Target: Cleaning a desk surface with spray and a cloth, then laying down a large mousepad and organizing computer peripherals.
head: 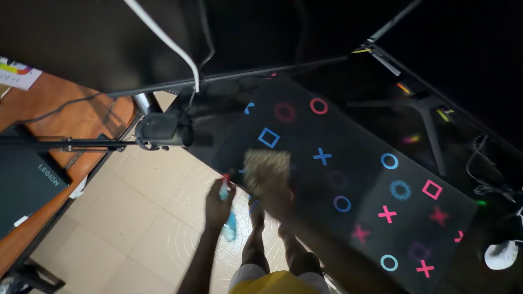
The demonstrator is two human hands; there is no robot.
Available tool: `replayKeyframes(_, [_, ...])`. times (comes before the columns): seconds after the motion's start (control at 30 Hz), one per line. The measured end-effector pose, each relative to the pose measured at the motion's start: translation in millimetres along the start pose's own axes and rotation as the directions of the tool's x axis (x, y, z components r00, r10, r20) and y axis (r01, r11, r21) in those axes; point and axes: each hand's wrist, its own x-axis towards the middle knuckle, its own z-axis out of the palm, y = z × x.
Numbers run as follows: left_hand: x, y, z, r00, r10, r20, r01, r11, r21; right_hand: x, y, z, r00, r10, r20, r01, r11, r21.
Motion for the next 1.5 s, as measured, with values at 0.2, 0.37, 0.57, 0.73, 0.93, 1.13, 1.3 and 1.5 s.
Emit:
replayKeyframes(0.2, [27,45,-29,0.973,0.146,0.176,-0.221,0.806,0.549,-83,98,74,0.968,-0.249,0.036,0.218,0.761,-0.611])
replayKeyframes(0.37, [6,55,-31,0.970,0.048,0.237,-0.125,0.938,0.323,-134,122,56,0.996,-0.029,-0.085,-0.046,0.642,-0.765])
replayKeyframes(0.57, [69,-50,-22,0.989,0.005,0.149,-0.042,0.968,0.247,16,46,110,0.956,-0.287,-0.063,0.224,0.851,-0.475])
replayKeyframes(0.73, [29,16,-23,0.986,0.024,0.167,-0.072,0.955,0.288,-58,90,66,0.984,-0.167,0.057,0.164,0.750,-0.641])
replayKeyframes(0.93, [12,54,-30,0.979,0.032,0.200,-0.088,0.956,0.278,-178,102,8,0.762,0.474,-0.442,-0.633,0.689,-0.353])
replayKeyframes(1.13, [12,50,-22,0.975,-0.047,0.216,-0.030,0.941,0.338,-22,32,15,0.977,0.111,-0.183,-0.134,0.984,-0.121])
replayKeyframes(1.3, [20,34,-19,0.977,-0.004,0.213,-0.080,0.921,0.381,108,98,-1,0.960,-0.267,-0.082,0.098,0.596,-0.797])
replayKeyframes(1.5, [23,22,-16,0.979,0.026,0.203,-0.088,0.948,0.306,98,105,53,0.947,-0.152,-0.283,-0.114,0.665,-0.738])
